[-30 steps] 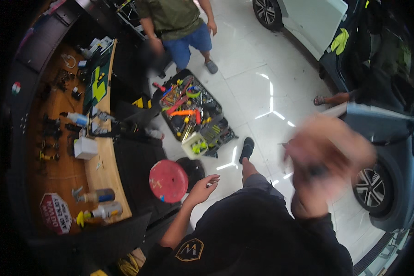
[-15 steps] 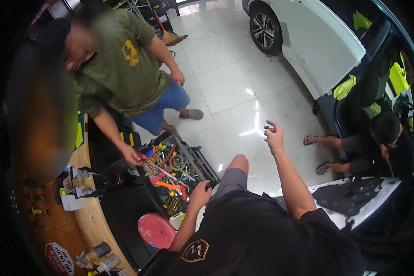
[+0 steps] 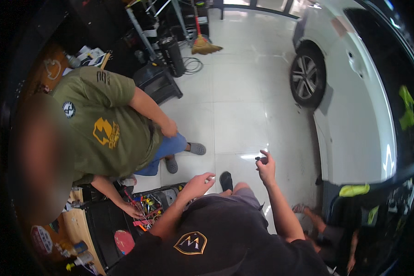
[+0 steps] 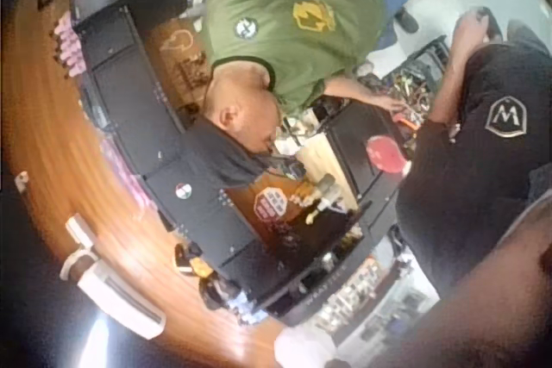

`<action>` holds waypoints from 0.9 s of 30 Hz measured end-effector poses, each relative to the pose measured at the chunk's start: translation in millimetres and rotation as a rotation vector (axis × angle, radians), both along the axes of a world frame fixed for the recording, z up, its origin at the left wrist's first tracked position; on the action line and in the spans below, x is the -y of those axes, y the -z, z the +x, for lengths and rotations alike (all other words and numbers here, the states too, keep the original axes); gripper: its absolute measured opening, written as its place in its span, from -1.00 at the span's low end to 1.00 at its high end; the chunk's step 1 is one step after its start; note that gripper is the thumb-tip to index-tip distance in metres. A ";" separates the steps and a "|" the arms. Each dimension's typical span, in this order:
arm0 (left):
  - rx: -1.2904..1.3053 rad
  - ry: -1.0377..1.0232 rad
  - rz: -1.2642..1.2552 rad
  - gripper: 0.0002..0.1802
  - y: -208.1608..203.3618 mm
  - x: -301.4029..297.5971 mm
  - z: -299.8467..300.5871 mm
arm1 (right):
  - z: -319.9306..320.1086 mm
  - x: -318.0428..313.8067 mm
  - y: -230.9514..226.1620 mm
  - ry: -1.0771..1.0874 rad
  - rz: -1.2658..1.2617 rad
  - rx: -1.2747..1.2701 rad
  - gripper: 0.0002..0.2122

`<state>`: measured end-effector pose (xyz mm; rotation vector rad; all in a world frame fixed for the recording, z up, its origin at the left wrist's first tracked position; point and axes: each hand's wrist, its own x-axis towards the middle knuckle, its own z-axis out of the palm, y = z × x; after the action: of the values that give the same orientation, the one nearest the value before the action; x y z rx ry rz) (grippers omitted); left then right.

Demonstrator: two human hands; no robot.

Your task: The person retrieves a T-handle wrench from a tool cart and uses it to tighten bolts on the interior metal frame of a white car door. After securing the bolts, the person aligns and snaps a black plastic door handle cover into place.

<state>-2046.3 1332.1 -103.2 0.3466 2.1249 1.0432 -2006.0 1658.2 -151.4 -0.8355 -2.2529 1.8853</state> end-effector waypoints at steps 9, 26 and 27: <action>-0.188 -0.325 0.102 -0.48 -42.1 -56.3 -224.6 | -266.8 36.8 18.3 -0.697 0.103 -0.088 -0.39; -0.407 -1.158 0.112 -0.75 -25.8 33.0 -514.2 | -705.9 223.8 -61.6 -1.670 0.046 -0.105 -0.26; -0.405 -1.186 0.123 -0.75 -24.5 45.1 -528.7 | -723.9 242.6 -62.4 -1.702 0.054 -0.121 -0.25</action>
<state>-2575.0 1287.1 -78.7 -0.8411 2.6374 1.8483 -2729.9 1415.7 -89.0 1.7457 -3.0026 1.8607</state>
